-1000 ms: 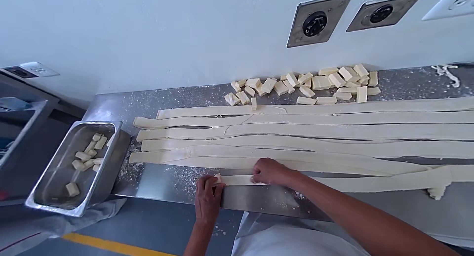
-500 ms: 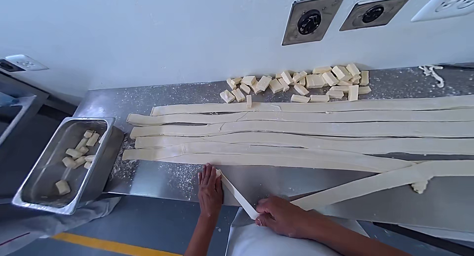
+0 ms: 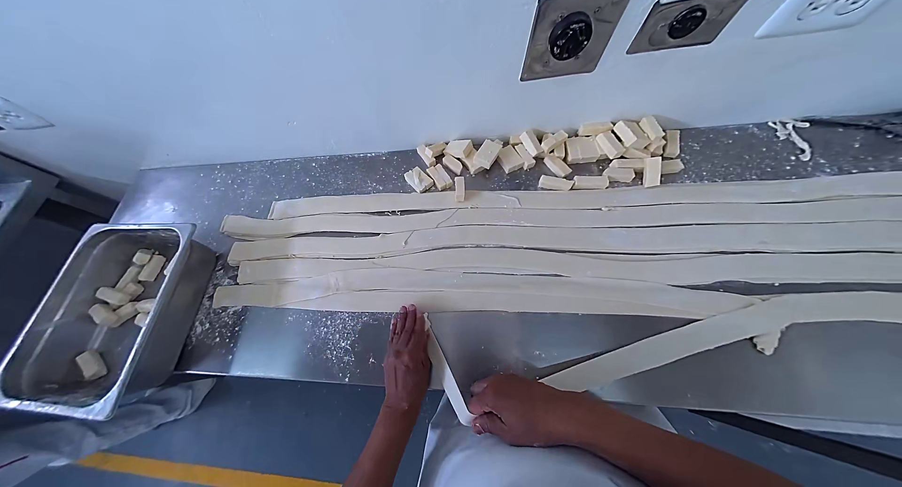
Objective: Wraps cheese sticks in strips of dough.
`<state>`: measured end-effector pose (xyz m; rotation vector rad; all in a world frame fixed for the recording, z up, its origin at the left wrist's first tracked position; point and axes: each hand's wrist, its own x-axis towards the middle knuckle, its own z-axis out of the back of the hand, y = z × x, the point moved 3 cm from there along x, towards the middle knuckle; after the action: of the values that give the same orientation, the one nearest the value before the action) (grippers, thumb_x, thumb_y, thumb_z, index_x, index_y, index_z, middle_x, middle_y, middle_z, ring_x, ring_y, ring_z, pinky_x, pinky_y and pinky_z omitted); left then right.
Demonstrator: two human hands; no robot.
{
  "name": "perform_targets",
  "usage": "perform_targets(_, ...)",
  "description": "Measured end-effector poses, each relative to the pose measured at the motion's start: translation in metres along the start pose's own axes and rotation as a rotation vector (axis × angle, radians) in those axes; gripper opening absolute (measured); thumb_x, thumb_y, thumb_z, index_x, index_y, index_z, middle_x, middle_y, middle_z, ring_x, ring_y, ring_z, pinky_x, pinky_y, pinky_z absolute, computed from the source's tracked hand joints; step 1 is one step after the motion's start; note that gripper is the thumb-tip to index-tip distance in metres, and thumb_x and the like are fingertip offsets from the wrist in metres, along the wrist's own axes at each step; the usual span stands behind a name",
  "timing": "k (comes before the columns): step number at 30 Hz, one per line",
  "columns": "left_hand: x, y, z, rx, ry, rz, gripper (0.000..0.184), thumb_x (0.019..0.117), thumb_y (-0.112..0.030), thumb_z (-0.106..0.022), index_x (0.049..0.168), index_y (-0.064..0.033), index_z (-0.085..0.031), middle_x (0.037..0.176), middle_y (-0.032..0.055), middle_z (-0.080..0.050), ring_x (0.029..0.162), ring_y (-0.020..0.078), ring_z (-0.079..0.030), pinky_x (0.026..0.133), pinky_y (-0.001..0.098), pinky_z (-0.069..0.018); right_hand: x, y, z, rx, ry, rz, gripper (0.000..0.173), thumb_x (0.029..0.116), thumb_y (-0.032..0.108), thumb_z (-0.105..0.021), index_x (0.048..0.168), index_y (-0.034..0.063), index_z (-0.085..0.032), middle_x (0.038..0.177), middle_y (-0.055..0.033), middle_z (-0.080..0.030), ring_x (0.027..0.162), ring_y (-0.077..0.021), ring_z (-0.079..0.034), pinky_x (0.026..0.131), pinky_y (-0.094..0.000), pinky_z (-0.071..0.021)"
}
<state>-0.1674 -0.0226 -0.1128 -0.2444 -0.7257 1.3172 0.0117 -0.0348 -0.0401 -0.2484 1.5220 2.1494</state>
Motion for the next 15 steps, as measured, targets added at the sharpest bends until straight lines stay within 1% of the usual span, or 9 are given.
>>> perform_targets(2, -0.005, -0.008, 0.002, -0.042, 0.073, -0.043, 0.031, 0.0930, 0.005, -0.052, 0.118, 0.0113, -0.070, 0.128, 0.0279, -0.066, 0.120, 0.0463, -0.064, 0.102, 0.0567, -0.0514, -0.002, -0.003, 0.003, 0.023, -0.017, -0.011, 0.036, 0.1083, 0.019, -0.049, 0.097, -0.0114, -0.065, 0.098, -0.0268, -0.061, 0.096, -0.0395, -0.061, 0.086, -0.0501, -0.0468)
perform_targets(4, -0.002, -0.004, 0.011, -0.094, 0.111, 0.007, 0.031, 0.0936, 0.006, -0.053, 0.117, 0.0101, -0.071, 0.125, 0.0252, -0.069, 0.115, 0.0420, -0.068, 0.098, 0.0554, -0.0549, -0.003, -0.006, 0.004, 0.057, -0.039, -0.004, 0.037, 0.1083, 0.019, -0.050, 0.095, -0.0120, -0.065, 0.097, -0.0270, -0.061, 0.095, -0.0389, -0.061, 0.085, -0.0494, -0.0467)
perform_targets(5, -0.001, 0.000, 0.013, -0.093, 0.090, 0.014, 0.030, 0.0937, 0.001, -0.055, 0.117, 0.0107, -0.071, 0.123, 0.0253, -0.070, 0.114, 0.0426, -0.069, 0.100, 0.0587, -0.0528, -0.003, -0.008, 0.002, 0.070, -0.054, 0.007, 0.037, 0.1082, 0.019, -0.050, 0.093, -0.0116, -0.064, 0.095, -0.0263, -0.061, 0.093, -0.0381, -0.061, 0.084, -0.0489, -0.0467)
perform_targets(7, -0.002, 0.003, 0.007, -0.081, 0.055, -0.007, 0.037, 0.0932, -0.013, -0.061, 0.118, 0.0132, -0.069, 0.123, 0.0272, -0.069, 0.118, 0.0460, -0.066, 0.104, 0.0648, -0.0461, -0.004, -0.011, 0.001, 0.085, -0.075, 0.026, 0.037, 0.1081, 0.018, -0.049, 0.090, -0.0106, -0.063, 0.091, -0.0251, -0.061, 0.090, -0.0367, -0.061, 0.081, -0.0482, -0.0467)
perform_targets(8, -0.003, 0.002, 0.003, -0.084, 0.048, -0.016, 0.038, 0.0920, -0.015, -0.063, 0.117, 0.0126, -0.070, 0.122, 0.0270, -0.070, 0.117, 0.0461, -0.066, 0.104, 0.0646, -0.0464, -0.005, -0.013, 0.000, 0.096, -0.077, 0.029, 0.036, 0.1081, 0.017, -0.049, 0.089, -0.0106, -0.063, 0.089, -0.0249, -0.061, 0.088, -0.0363, -0.061, 0.080, -0.0480, -0.0465)
perform_targets(10, -0.002, -0.002, -0.002, -0.075, 0.021, -0.003, 0.032, 0.0905, -0.009, -0.064, 0.114, 0.0110, -0.072, 0.117, 0.0260, -0.072, 0.113, 0.0451, -0.069, 0.101, 0.0601, -0.0514, -0.005, -0.015, -0.002, 0.117, -0.072, 0.015, 0.035, 0.1083, 0.016, -0.048, 0.089, -0.0103, -0.062, 0.088, -0.0242, -0.061, 0.086, -0.0347, -0.060, 0.079, -0.0474, -0.0461)
perform_targets(11, 0.000, -0.003, -0.004, -0.054, 0.000, -0.002, 0.030, 0.0909, -0.007, -0.063, 0.113, 0.0111, -0.073, 0.117, 0.0264, -0.072, 0.112, 0.0455, -0.069, 0.100, 0.0597, -0.0522, -0.004, -0.016, -0.002, 0.127, -0.074, -0.003, 0.034, 0.1083, 0.015, -0.048, 0.091, -0.0103, -0.062, 0.088, -0.0239, -0.061, 0.085, -0.0341, -0.061, 0.079, -0.0473, -0.0463)
perform_targets(13, -0.001, -0.006, -0.008, -0.016, 0.010, -0.060, 0.030, 0.0940, -0.005, -0.058, 0.115, 0.0115, -0.072, 0.121, 0.0271, -0.070, 0.117, 0.0469, -0.066, 0.103, 0.0639, -0.0474, -0.004, -0.018, -0.002, 0.151, -0.087, -0.049, 0.034, 0.1088, 0.015, -0.047, 0.093, -0.0097, -0.063, 0.088, -0.0226, -0.061, 0.083, -0.0321, -0.060, 0.077, -0.0455, -0.0461)
perform_targets(15, -0.006, -0.016, -0.007, -0.039, 0.088, -0.132, 0.032, 0.0956, -0.004, -0.053, 0.117, 0.0107, -0.071, 0.126, 0.0270, -0.068, 0.122, 0.0472, -0.063, 0.105, 0.0669, -0.0443, -0.006, -0.021, 0.000, 0.180, -0.108, -0.079, 0.034, 0.1093, 0.016, -0.046, 0.093, -0.0089, -0.062, 0.086, -0.0208, -0.060, 0.080, -0.0295, -0.059, 0.075, -0.0436, -0.0462)
